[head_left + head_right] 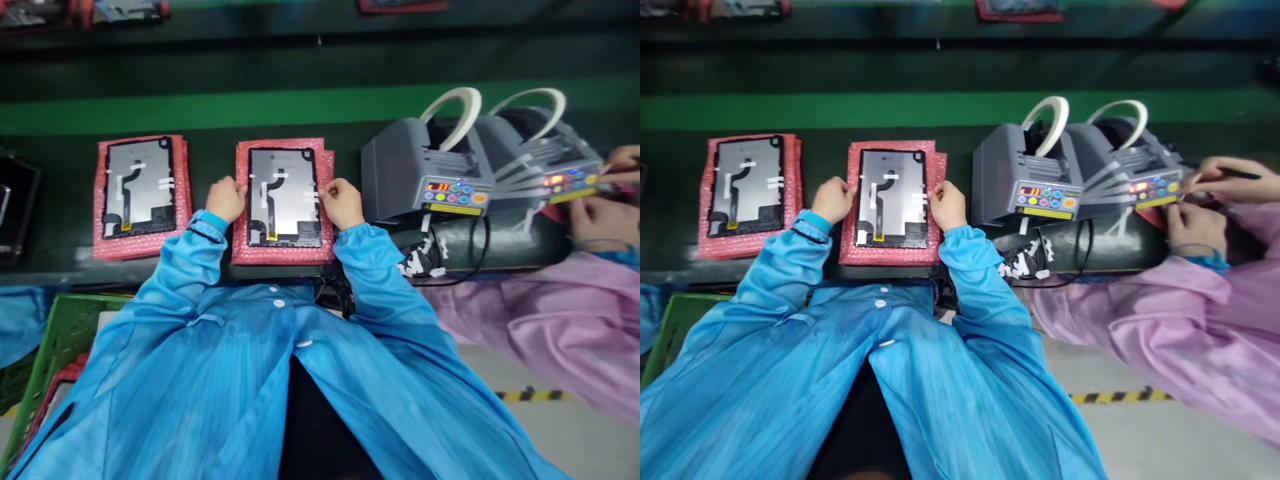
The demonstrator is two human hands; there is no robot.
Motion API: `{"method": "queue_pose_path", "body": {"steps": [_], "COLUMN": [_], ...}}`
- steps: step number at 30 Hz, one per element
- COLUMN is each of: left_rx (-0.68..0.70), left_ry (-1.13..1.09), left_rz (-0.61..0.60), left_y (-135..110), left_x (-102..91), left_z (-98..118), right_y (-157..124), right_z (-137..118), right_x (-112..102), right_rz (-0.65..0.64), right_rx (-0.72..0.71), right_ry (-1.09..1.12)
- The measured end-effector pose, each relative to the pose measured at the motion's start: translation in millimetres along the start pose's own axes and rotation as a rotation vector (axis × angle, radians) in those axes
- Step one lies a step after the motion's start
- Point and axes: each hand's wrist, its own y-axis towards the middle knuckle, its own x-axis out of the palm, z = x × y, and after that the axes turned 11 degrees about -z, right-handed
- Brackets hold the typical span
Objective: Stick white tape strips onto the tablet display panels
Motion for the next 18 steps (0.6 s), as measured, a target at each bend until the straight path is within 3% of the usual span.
{"method": "queue_pose_path", "body": {"steps": [2, 5, 8, 10, 13, 15, 18], "left_rx": [0.014, 0.060, 0.008, -0.081, -0.262, -0.377, -0.449], "left_ry": [0.014, -0.009, -0.130, -0.215, -0.235, -0.210, -0.096], "left_rz": [-0.075, 0.012, 0.103, 0.181, 0.314, 0.360, 0.301], "left_y": [-4.0, -6.2, -11.8, -20.2, -35.3, -40.7, -35.8], "left_x": [4.6, 8.1, -9.1, -33.4, -75.3, -95.0, -102.2], "left_z": [3.6, 11.4, -5.4, -36.6, -100.9, -141.7, -185.2], "right_y": [-2.5, -7.2, -4.1, 1.6, 9.2, 12.3, 13.0], "right_z": [-10.7, -22.0, -44.5, -75.4, -142.0, -187.9, -237.4], "right_x": [-1.2, -6.0, -2.2, 15.1, 64.0, 102.1, 145.2], "right_rz": [0.032, 0.075, 0.051, 0.000, -0.110, -0.225, -0.367], "right_rx": [-0.021, -0.069, -0.206, -0.341, -0.471, -0.436, -0.338], "right_ry": [-0.040, -0.011, 0.075, 0.141, 0.214, 0.204, 0.125]}}
